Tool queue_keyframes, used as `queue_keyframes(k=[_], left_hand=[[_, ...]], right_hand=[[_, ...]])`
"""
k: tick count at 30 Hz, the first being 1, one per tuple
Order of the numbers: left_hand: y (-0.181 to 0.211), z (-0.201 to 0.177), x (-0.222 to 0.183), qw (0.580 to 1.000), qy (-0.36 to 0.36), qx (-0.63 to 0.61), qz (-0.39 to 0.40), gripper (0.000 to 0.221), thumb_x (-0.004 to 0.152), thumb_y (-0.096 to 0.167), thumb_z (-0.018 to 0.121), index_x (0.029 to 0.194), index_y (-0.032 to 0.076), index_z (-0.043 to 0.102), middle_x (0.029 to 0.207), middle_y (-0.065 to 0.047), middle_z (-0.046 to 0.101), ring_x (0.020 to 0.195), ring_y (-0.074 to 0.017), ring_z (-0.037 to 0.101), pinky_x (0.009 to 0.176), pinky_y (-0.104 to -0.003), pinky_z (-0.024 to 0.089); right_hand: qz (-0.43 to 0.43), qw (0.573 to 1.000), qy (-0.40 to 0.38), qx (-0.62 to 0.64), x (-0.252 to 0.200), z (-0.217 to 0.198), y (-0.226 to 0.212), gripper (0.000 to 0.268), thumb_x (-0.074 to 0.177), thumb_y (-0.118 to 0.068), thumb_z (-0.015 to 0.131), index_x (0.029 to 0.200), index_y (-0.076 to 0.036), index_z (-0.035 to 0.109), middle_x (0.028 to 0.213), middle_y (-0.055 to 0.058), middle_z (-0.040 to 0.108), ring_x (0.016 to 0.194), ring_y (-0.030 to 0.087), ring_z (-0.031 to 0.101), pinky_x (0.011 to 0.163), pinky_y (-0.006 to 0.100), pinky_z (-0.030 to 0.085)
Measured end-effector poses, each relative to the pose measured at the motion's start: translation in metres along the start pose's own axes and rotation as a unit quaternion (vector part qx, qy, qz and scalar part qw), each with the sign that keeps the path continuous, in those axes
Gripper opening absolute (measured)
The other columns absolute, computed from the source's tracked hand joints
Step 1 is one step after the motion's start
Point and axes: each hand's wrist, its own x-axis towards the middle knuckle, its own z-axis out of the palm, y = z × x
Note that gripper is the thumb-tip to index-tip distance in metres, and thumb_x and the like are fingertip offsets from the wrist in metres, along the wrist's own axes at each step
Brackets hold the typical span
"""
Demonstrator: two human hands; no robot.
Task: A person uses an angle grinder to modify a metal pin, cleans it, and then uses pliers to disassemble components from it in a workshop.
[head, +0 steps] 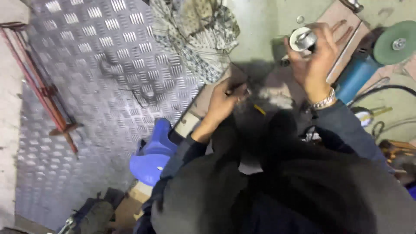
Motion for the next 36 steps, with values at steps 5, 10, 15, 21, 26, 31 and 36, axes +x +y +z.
queue_keyframes(k=[5, 10, 15, 21, 26, 31, 36], left_hand=[[0.037, -0.041, 0.013, 0.939, 0.257, 0.172, 0.149, 0.030, 0.098, 0.024, 0.066, 0.121, 0.008, 0.056, 0.114, -0.011, 0.065, 0.103, -0.0275, 0.063, 0.092, -0.038, 0.050], [-0.010, -0.076, 0.078, 0.864, 0.298, 0.364, 0.180, 0.090, 0.095, 0.063, 0.070, 0.162, 0.022, 0.025, 0.164, -0.030, 0.020, 0.154, -0.0524, 0.027, 0.113, -0.064, 0.043], [0.002, -0.081, 0.063, 0.905, 0.248, 0.229, 0.261, 0.026, 0.083, 0.002, 0.061, 0.108, 0.007, 0.061, 0.105, -0.013, 0.062, 0.103, -0.0339, 0.062, 0.089, -0.040, 0.048], [0.023, -0.066, 0.037, 0.941, 0.262, -0.009, 0.215, 0.045, 0.089, 0.035, 0.065, 0.127, 0.014, 0.056, 0.126, -0.004, 0.053, 0.121, -0.0214, 0.050, 0.090, -0.038, 0.049], [-0.002, -0.044, 0.046, 0.906, 0.181, -0.351, 0.152, 0.059, 0.084, 0.021, 0.072, 0.136, -0.002, 0.058, 0.136, -0.017, 0.062, 0.129, -0.0344, 0.057, 0.112, -0.049, 0.042], [-0.249, 0.043, 0.080, 0.820, 0.006, -0.567, 0.078, 0.038, 0.096, 0.014, 0.055, 0.130, -0.004, 0.060, 0.121, -0.014, 0.066, 0.112, -0.0280, 0.064, 0.104, -0.044, 0.050], [0.039, 0.105, 0.040, 0.963, 0.180, -0.132, 0.148, 0.021, 0.096, 0.028, 0.071, 0.111, 0.013, 0.069, 0.086, -0.010, 0.071, 0.088, -0.0142, 0.066, 0.086, -0.038, 0.054]], right_hand=[[0.013, 0.999, 0.026, 0.025, -0.002, -0.007, -0.001, 0.026, 0.101, -0.007, 0.085, 0.106, 0.010, 0.066, 0.102, 0.022, 0.062, 0.094, 0.036, 0.060, 0.089, 0.043, 0.048], [0.019, 0.999, 0.025, 0.019, -0.001, -0.015, -0.004, 0.024, 0.106, -0.012, 0.079, 0.106, 0.007, 0.065, 0.105, 0.022, 0.064, 0.097, 0.039, 0.062, 0.095, 0.043, 0.047], [0.093, 0.994, 0.026, 0.050, -0.024, -0.034, -0.005, 0.022, 0.108, -0.008, 0.080, 0.103, 0.006, 0.064, 0.104, 0.017, 0.063, 0.095, 0.032, 0.061, 0.088, 0.041, 0.047], [0.308, 0.865, 0.103, 0.382, -0.038, -0.054, 0.024, 0.018, 0.106, -0.015, 0.073, 0.106, -0.002, 0.061, 0.090, 0.010, 0.064, 0.066, 0.019, 0.063, 0.060, 0.029, 0.055], [0.389, 0.741, 0.157, 0.523, -0.042, -0.070, 0.026, 0.018, 0.096, -0.015, 0.073, 0.097, -0.004, 0.059, 0.090, 0.010, 0.065, 0.069, 0.021, 0.063, 0.055, 0.028, 0.054], [0.394, 0.721, 0.137, 0.553, -0.047, -0.069, 0.009, 0.021, 0.096, -0.019, 0.076, 0.094, -0.011, 0.056, 0.089, 0.009, 0.069, 0.062, 0.016, 0.062, 0.054, 0.027, 0.054], [0.276, 0.875, 0.123, 0.377, -0.084, -0.027, 0.014, 0.035, 0.090, -0.010, 0.084, 0.108, -0.002, 0.054, 0.098, 0.016, 0.062, 0.080, 0.024, 0.065, 0.059, 0.041, 0.059]])
